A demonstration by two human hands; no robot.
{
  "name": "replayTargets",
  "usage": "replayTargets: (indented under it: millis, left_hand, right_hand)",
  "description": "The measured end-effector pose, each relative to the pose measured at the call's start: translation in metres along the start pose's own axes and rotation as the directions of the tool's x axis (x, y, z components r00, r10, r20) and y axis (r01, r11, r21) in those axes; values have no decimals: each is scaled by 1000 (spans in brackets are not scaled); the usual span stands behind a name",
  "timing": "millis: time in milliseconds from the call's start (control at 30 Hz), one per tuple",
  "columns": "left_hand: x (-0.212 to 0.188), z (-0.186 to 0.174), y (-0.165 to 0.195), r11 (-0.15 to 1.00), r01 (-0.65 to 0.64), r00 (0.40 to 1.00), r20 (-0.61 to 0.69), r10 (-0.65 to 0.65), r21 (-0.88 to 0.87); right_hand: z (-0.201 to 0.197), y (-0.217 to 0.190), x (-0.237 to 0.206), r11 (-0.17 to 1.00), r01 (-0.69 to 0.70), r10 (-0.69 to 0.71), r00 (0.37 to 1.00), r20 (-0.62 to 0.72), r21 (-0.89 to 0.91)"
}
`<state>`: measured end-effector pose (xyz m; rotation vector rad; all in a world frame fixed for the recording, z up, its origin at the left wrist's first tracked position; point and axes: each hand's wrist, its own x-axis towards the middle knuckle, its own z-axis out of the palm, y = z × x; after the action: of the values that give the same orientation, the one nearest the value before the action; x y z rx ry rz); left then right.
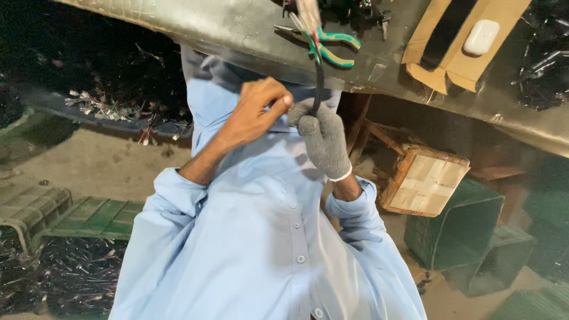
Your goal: The person sits at a workbench assembling wire harnesses. They pick up a cable with multiple colored wires, strip and trim wire ends using pliers, insert the wires into black connector housings, and place finished harnesses onto a pile on the bench.
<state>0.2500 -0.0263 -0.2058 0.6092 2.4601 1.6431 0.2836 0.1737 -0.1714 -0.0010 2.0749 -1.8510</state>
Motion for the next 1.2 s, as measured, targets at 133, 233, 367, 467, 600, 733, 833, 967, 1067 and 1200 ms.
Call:
replayTargets:
  millis: [133, 233, 367, 467, 600, 733, 833, 967, 1067, 1200]
  left_hand:
    - [-8, -39, -8, 630, 54, 994, -20, -110, -775]
    - [-12, -58, -17, 772, 28, 966, -182, -185, -635]
    - [-4, -59, -19, 636, -141, 919, -340, -202, -759]
    - [0, -42, -11, 604, -61, 996, -10, 87, -795]
    - [-11, -7, -4, 906, 253, 948, 272, -163, -340]
    - [-24, 10, -12, 780, 269, 963, 152, -223, -565]
    - [-27, 10, -15, 823, 365, 931, 173, -321, -435]
    - [-28, 7, -12, 940, 248, 965, 148, -217, -235]
    - [-28, 9, -15, 915, 238, 966, 174, -189, -326]
    - [-27, 16, -32, 927, 133, 984, 157, -82, -349]
  right_hand:
    - [-17, -7, 9, 874, 165, -95, 980, 173, -458]
    - [-14, -8, 10, 825, 238, -81, 947, 310, -513]
    - [-3, -6, 4, 950, 124, -48, 965, 259, -286]
    - [-3, -2, 5, 964, -65, 46, 996, 80, 258]
    - [-1, 7, 12, 914, 51, -6, 994, -112, 403]
    - [1, 14, 14, 978, 40, -4, 985, -170, 205]
    - [0, 16, 13, 999, 48, -46, 986, -160, 9]
    - [-2, 17, 16, 965, 212, -232, 965, -124, -156]
    - [-3, 17, 18, 874, 338, -418, 890, -183, -350]
    - [-3, 14, 16, 945, 189, -245, 949, -197, -265]
